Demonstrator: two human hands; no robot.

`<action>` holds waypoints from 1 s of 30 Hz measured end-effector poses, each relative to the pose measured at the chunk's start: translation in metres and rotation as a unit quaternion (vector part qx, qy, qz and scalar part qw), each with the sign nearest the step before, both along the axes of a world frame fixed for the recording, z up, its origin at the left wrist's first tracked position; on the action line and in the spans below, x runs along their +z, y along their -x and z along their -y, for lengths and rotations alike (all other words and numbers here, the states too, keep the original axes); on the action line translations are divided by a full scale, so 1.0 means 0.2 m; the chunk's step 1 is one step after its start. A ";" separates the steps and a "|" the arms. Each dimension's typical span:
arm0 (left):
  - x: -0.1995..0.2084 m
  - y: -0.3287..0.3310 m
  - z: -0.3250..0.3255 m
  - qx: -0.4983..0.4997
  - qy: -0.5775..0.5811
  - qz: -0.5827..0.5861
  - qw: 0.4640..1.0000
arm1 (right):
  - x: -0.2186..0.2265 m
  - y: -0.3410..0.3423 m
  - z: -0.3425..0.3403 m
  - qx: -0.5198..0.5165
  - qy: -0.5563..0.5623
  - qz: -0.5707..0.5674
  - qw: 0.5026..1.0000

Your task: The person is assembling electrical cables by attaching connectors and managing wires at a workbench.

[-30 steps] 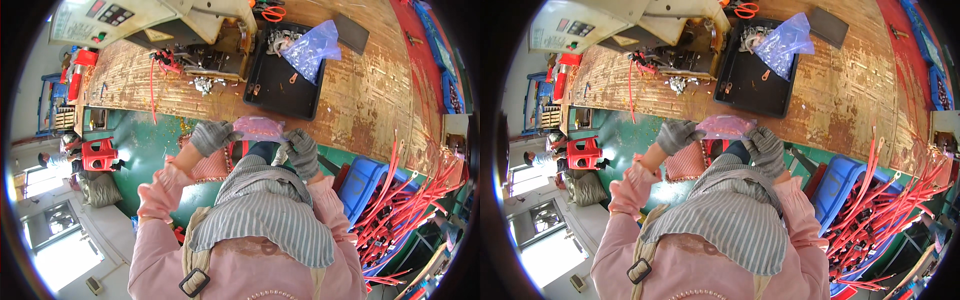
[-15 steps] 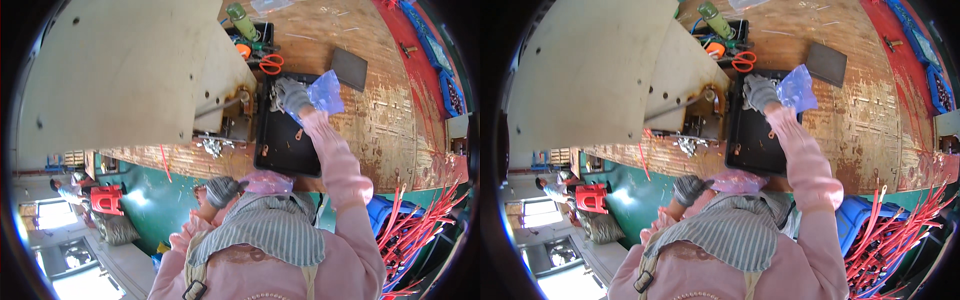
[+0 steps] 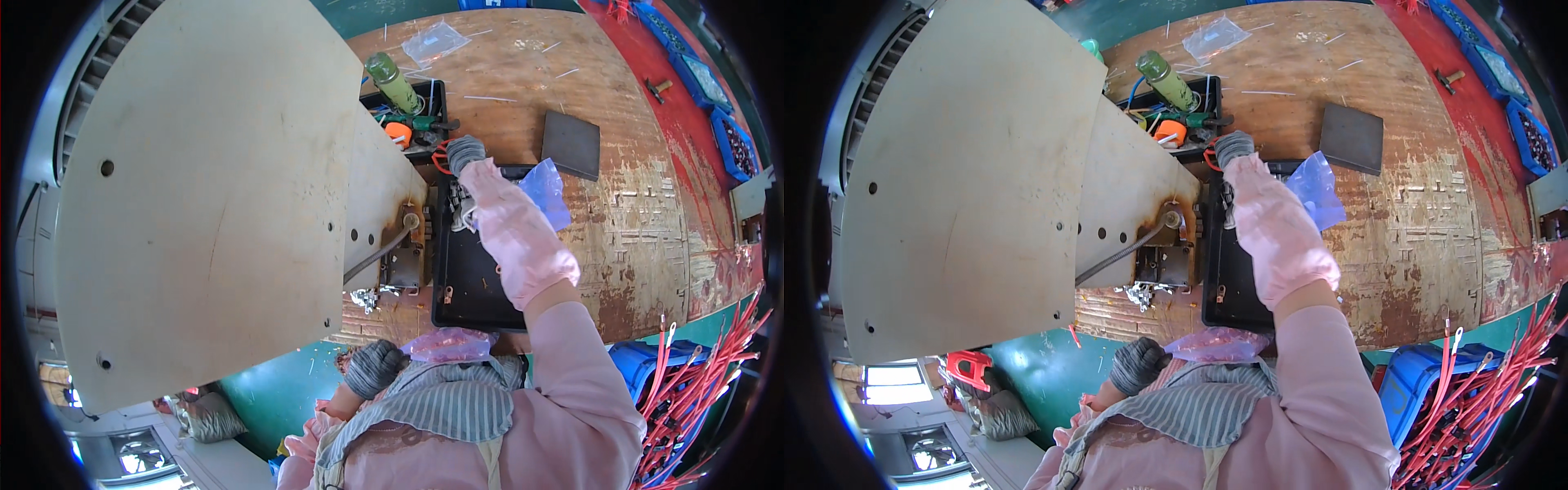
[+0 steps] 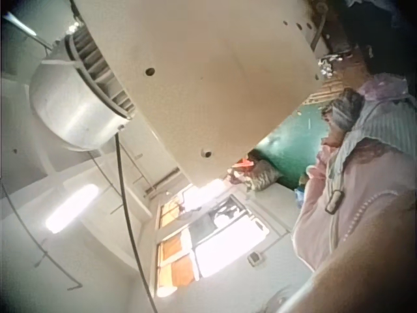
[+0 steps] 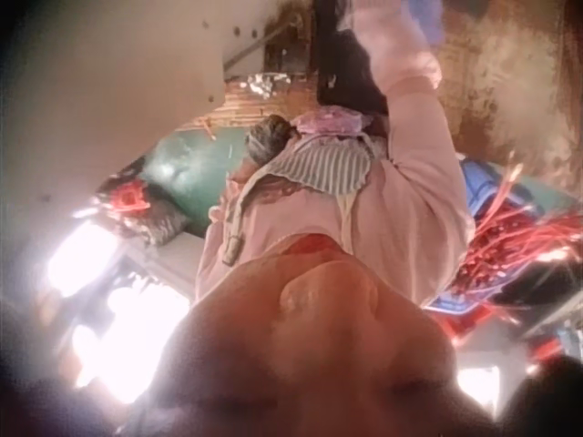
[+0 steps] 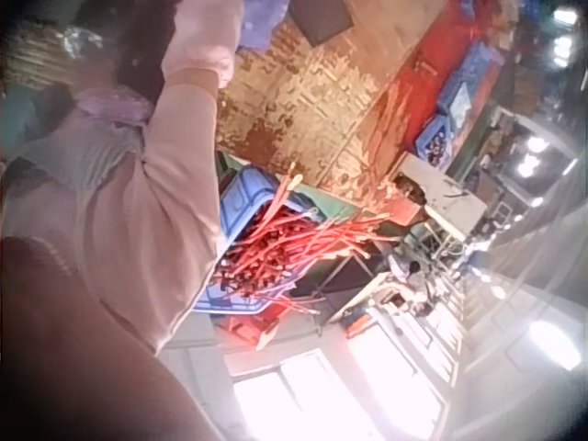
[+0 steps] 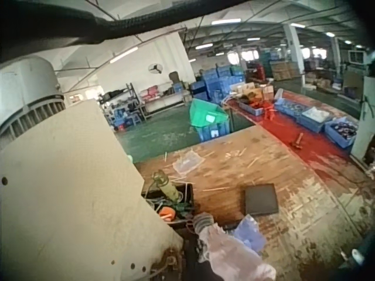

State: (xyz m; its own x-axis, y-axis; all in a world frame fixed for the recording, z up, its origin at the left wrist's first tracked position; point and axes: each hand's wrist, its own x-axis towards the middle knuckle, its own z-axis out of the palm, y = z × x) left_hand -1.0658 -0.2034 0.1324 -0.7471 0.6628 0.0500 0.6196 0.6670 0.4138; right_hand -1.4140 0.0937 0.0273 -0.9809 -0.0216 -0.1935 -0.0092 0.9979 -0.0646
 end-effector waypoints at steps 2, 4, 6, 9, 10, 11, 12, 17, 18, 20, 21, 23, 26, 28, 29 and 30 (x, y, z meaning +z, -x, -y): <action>0.05 0.04 -0.06 0.005 0.010 -0.017 1.000 | 0.02 -0.10 -0.08 0.002 0.056 -0.032 0.998; 0.08 -0.02 -0.10 0.043 0.017 -0.034 0.998 | 0.35 -0.35 -0.05 0.008 0.190 0.012 0.982; 0.05 0.05 -0.17 -0.025 0.015 -0.042 0.999 | 0.08 -0.37 -0.33 0.100 0.142 -0.045 0.984; 0.04 0.00 -0.19 -0.069 0.029 -0.031 0.997 | 0.25 -0.85 -0.43 0.084 0.410 -0.135 0.898; 0.04 0.00 -0.19 -0.065 0.028 -0.024 0.997 | 0.28 -1.00 -0.50 0.040 0.421 -0.114 0.899; 0.04 0.00 -0.19 -0.062 0.026 -0.020 0.998 | 0.27 -1.17 -0.56 0.029 0.384 -0.182 0.905; 0.03 0.01 -0.21 -0.052 -0.005 -0.036 0.998 | 0.11 -1.27 -0.72 0.007 0.387 -0.139 0.911; 0.13 0.02 -0.50 0.019 -0.059 0.027 0.998 | 0.21 -1.89 -0.66 -0.094 0.635 -0.033 0.766; 0.14 0.03 -0.59 0.011 -0.046 0.004 0.999 | 0.18 -1.95 -0.67 -0.101 0.655 -0.002 0.749; -0.04 0.05 -0.62 -0.044 -0.057 0.058 0.996 | 0.11 -2.07 -0.65 -0.094 0.656 0.030 0.749; -0.10 0.05 -0.63 -0.072 -0.064 0.084 0.992 | 0.07 -2.14 -0.65 -0.085 0.634 0.028 0.768; -0.07 0.07 -0.65 -0.023 -0.101 0.205 0.973 | -0.01 -2.23 -0.61 -0.042 0.527 -0.037 0.848; -0.07 0.06 -0.59 0.030 -0.138 0.293 0.945 | -0.04 -2.30 -0.54 -0.006 0.417 -0.117 0.901; 0.00 0.06 -0.64 0.023 -0.082 0.261 0.962 | 0.02 -2.26 -0.48 -0.002 0.387 -0.134 0.912; 0.02 0.05 -0.67 0.023 -0.055 0.249 0.967 | 0.09 -2.25 -0.44 0.003 0.368 -0.122 0.922; 0.04 0.05 -0.70 -0.039 -0.024 0.177 0.983 | 0.13 -2.25 -0.43 0.005 0.348 -0.107 0.931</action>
